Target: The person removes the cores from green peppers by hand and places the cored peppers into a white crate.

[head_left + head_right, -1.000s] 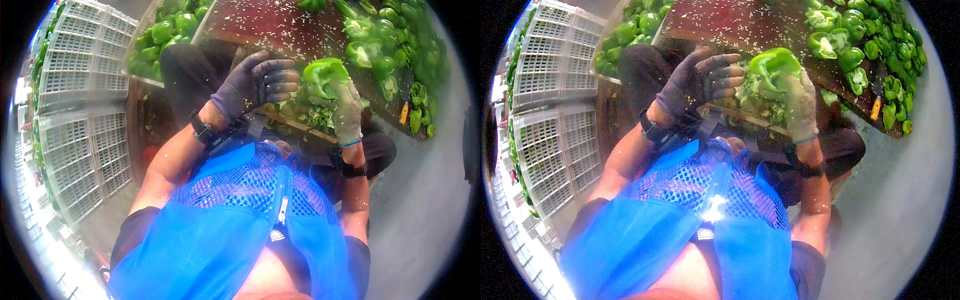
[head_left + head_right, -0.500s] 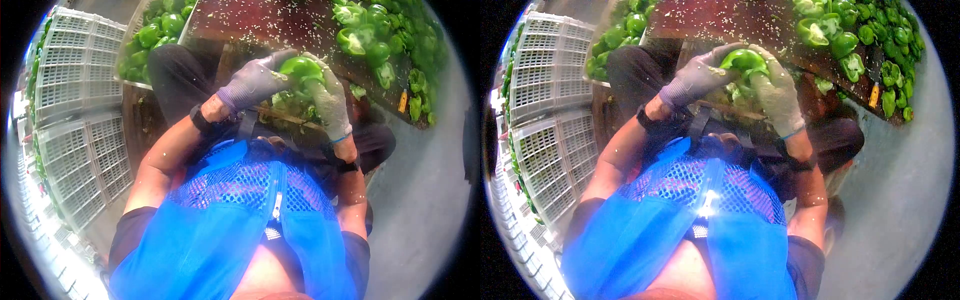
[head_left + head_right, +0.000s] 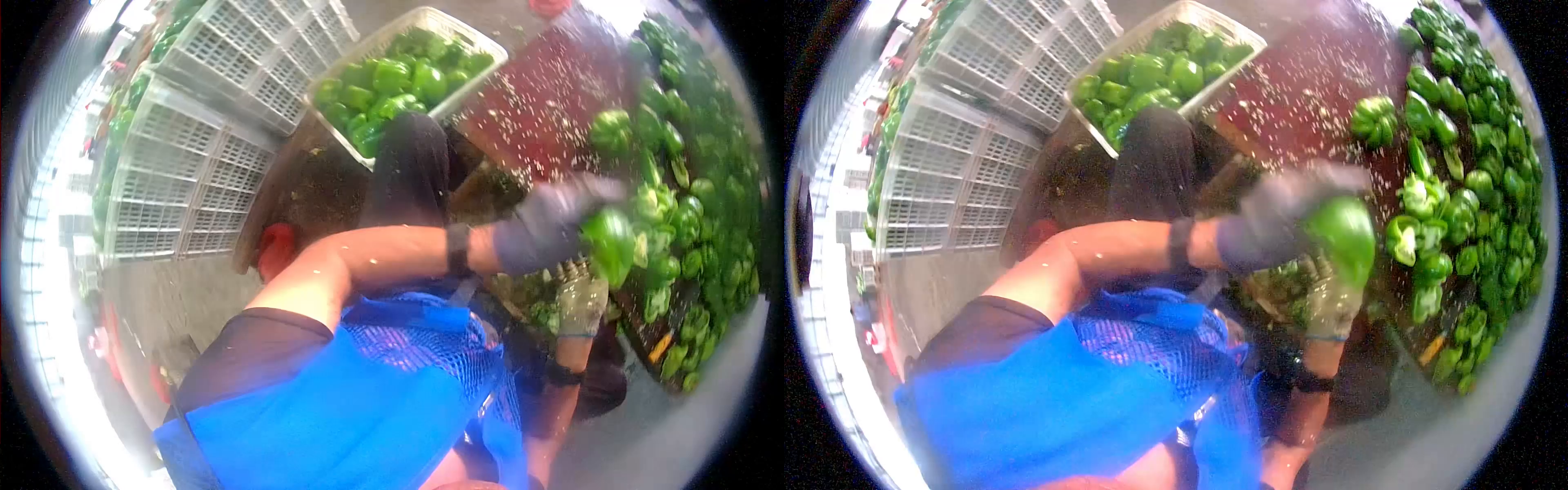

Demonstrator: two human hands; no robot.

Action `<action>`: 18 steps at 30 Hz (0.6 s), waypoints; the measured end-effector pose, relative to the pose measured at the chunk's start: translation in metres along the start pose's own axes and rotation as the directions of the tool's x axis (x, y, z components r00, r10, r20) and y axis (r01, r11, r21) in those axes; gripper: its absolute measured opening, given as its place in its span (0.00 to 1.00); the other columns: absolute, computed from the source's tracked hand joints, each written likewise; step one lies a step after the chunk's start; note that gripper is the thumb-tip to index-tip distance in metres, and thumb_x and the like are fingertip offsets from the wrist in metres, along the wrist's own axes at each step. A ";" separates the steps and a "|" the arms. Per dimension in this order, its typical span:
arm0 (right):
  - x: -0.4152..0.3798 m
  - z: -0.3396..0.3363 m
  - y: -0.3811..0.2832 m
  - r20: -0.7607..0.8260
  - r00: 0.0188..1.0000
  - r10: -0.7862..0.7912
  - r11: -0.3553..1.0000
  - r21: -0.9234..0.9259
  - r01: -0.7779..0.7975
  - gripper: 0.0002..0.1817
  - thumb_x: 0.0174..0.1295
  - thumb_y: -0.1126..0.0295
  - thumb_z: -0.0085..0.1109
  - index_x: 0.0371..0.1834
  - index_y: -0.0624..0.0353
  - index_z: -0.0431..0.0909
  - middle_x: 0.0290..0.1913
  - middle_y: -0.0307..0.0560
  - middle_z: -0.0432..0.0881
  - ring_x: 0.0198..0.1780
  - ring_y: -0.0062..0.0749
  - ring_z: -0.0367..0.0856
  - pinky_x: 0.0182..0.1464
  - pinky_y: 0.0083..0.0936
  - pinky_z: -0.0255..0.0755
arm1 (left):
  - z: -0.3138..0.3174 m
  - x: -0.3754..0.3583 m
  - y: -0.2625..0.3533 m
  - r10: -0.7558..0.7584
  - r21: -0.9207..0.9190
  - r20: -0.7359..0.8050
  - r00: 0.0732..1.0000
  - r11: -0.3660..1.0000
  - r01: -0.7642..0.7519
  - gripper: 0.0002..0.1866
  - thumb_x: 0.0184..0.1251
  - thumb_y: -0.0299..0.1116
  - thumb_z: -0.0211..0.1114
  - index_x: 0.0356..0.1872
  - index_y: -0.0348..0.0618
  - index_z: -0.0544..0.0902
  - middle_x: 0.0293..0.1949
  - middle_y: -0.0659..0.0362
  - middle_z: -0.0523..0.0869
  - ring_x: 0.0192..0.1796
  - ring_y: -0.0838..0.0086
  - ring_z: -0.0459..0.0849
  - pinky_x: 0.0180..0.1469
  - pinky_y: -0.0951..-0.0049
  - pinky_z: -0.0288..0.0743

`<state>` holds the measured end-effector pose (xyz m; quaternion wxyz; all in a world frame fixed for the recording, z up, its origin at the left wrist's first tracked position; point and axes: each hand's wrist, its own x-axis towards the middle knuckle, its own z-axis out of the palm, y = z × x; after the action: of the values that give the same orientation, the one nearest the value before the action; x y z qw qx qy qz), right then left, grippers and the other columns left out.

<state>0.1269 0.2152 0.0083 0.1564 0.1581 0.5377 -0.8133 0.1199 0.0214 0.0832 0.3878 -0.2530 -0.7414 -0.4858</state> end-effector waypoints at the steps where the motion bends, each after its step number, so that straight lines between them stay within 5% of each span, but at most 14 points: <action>1: -0.007 0.012 -0.002 0.036 0.992 -0.122 0.968 -0.218 0.127 0.26 0.69 0.54 0.49 0.62 0.62 0.68 0.55 0.59 0.76 0.51 0.43 0.80 0.50 0.37 0.80 | 0.007 -0.012 -0.003 -0.175 0.145 0.397 0.901 0.981 0.127 0.28 0.59 0.37 0.67 0.62 0.44 0.72 0.51 0.51 0.83 0.48 0.68 0.85 0.46 0.69 0.83; 3: -0.022 0.027 -0.014 0.155 0.932 -0.328 0.716 -0.603 0.352 0.26 0.69 0.54 0.49 0.62 0.61 0.69 0.54 0.56 0.77 0.50 0.42 0.81 0.48 0.35 0.81 | 0.021 -0.030 -0.019 -0.397 0.183 0.557 0.729 0.915 0.359 0.19 0.56 0.29 0.64 0.51 0.45 0.79 0.41 0.54 0.86 0.41 0.67 0.86 0.42 0.69 0.81; 5: -0.023 0.037 -0.030 0.105 0.946 -0.306 0.790 -0.527 0.313 0.23 0.70 0.58 0.47 0.62 0.61 0.68 0.53 0.55 0.78 0.49 0.40 0.81 0.48 0.34 0.81 | -0.011 0.013 -0.009 -0.871 0.102 0.406 0.277 0.345 0.933 0.13 0.61 0.29 0.59 0.47 0.44 0.81 0.38 0.56 0.86 0.38 0.72 0.85 0.40 0.70 0.80; 6: -0.024 0.041 -0.036 0.009 0.988 -0.154 0.959 -0.239 0.152 0.21 0.72 0.61 0.44 0.63 0.61 0.67 0.52 0.55 0.78 0.49 0.40 0.81 0.48 0.34 0.81 | -0.017 -0.003 -0.041 -0.784 -0.397 0.385 0.487 0.336 0.854 0.17 0.68 0.45 0.62 0.49 0.44 0.82 0.43 0.58 0.87 0.42 0.74 0.85 0.45 0.73 0.79; 7: -0.023 0.041 -0.041 -0.031 0.999 0.026 0.997 0.079 -0.023 0.20 0.73 0.64 0.41 0.64 0.61 0.66 0.52 0.55 0.79 0.49 0.39 0.81 0.48 0.33 0.81 | -0.034 0.008 -0.058 -0.760 -0.396 0.370 0.535 0.392 0.830 0.16 0.68 0.44 0.61 0.48 0.43 0.81 0.42 0.56 0.86 0.41 0.74 0.84 0.44 0.72 0.79; 8: -0.021 0.039 -0.042 -0.018 0.999 0.043 0.997 0.060 -0.042 0.21 0.72 0.62 0.44 0.63 0.61 0.67 0.52 0.55 0.78 0.50 0.40 0.81 0.49 0.34 0.80 | -0.058 0.025 -0.076 -0.730 -0.176 0.342 0.591 0.568 0.804 0.16 0.69 0.43 0.60 0.47 0.41 0.81 0.41 0.55 0.85 0.39 0.73 0.84 0.42 0.72 0.79; 9: -0.018 0.034 -0.040 -0.015 0.998 0.058 0.997 0.046 -0.058 0.22 0.71 0.60 0.46 0.62 0.62 0.67 0.52 0.55 0.78 0.50 0.40 0.80 0.50 0.36 0.80 | -0.085 0.041 -0.101 -0.661 0.354 0.377 0.648 0.750 0.559 0.15 0.69 0.42 0.59 0.46 0.40 0.80 0.39 0.53 0.84 0.38 0.72 0.83 0.41 0.71 0.79; 10: -0.016 0.026 -0.036 -0.022 0.997 0.072 0.997 0.040 -0.071 0.23 0.70 0.58 0.49 0.62 0.62 0.67 0.53 0.55 0.77 0.50 0.41 0.80 0.51 0.37 0.79 | -0.115 0.055 -0.124 -0.673 0.695 0.415 0.612 0.669 0.264 0.15 0.69 0.41 0.58 0.45 0.38 0.80 0.38 0.52 0.84 0.37 0.71 0.82 0.39 0.70 0.79; 11: -0.019 0.014 -0.031 -0.052 0.995 0.082 0.996 0.041 -0.080 0.25 0.69 0.56 0.51 0.61 0.62 0.68 0.53 0.55 0.77 0.50 0.41 0.79 0.52 0.38 0.78 | -0.138 0.068 -0.143 -0.773 0.817 0.387 0.502 0.540 0.202 0.15 0.70 0.40 0.57 0.44 0.37 0.79 0.37 0.50 0.83 0.35 0.70 0.81 0.37 0.69 0.79; 12: -0.017 0.001 -0.022 0.026 0.999 0.046 0.982 0.183 -0.050 0.24 0.69 0.57 0.51 0.61 0.62 0.68 0.53 0.55 0.76 0.49 0.40 0.80 0.51 0.39 0.79 | -0.154 0.068 -0.155 -0.858 0.601 0.321 0.400 0.512 0.614 0.17 0.71 0.40 0.54 0.47 0.35 0.76 0.38 0.49 0.82 0.37 0.68 0.82 0.39 0.67 0.80; 13: -0.024 0.016 -0.033 -0.132 0.988 0.077 0.996 0.052 -0.070 0.23 0.69 0.57 0.50 0.60 0.62 0.68 0.52 0.55 0.77 0.48 0.40 0.80 0.50 0.39 0.80 | -0.169 0.069 -0.167 -0.926 0.072 0.247 0.287 0.313 0.947 0.19 0.73 0.40 0.51 0.50 0.32 0.73 0.40 0.47 0.82 0.38 0.66 0.83 0.41 0.65 0.81; 14: -0.027 0.029 -0.049 -0.199 0.967 0.159 0.987 0.065 -0.149 0.22 0.69 0.57 0.50 0.58 0.62 0.69 0.50 0.55 0.78 0.48 0.40 0.80 0.49 0.39 0.80 | -0.184 0.070 -0.179 -0.971 -0.345 0.168 0.170 0.104 0.933 0.21 0.74 0.40 0.48 0.54 0.30 0.70 0.41 0.46 0.81 0.39 0.63 0.83 0.43 0.64 0.82; 17: -0.017 0.002 -0.036 -0.100 0.991 0.087 0.989 0.131 -0.073 0.18 0.70 0.61 0.49 0.57 0.61 0.69 0.48 0.55 0.80 0.43 0.40 0.83 0.45 0.37 0.82 | -0.188 0.077 -0.175 -0.999 -0.442 0.023 0.049 0.034 0.897 0.22 0.77 0.39 0.43 0.60 0.29 0.68 0.54 0.40 0.78 0.51 0.59 0.82 0.54 0.63 0.82; 18: -0.015 -0.004 -0.037 -0.087 0.992 0.094 0.990 0.118 -0.083 0.18 0.70 0.62 0.49 0.57 0.61 0.69 0.48 0.55 0.80 0.43 0.40 0.83 0.44 0.37 0.82 | -0.183 0.075 -0.179 -0.989 -0.380 0.107 0.100 0.052 0.923 0.23 0.77 0.39 0.44 0.60 0.29 0.68 0.55 0.39 0.77 0.54 0.58 0.81 0.56 0.63 0.81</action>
<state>0.1255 0.2336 0.0437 0.1579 0.2280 0.4894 -0.8268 0.0026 -0.2180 0.0926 -0.0216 0.2855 -0.5787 -0.7636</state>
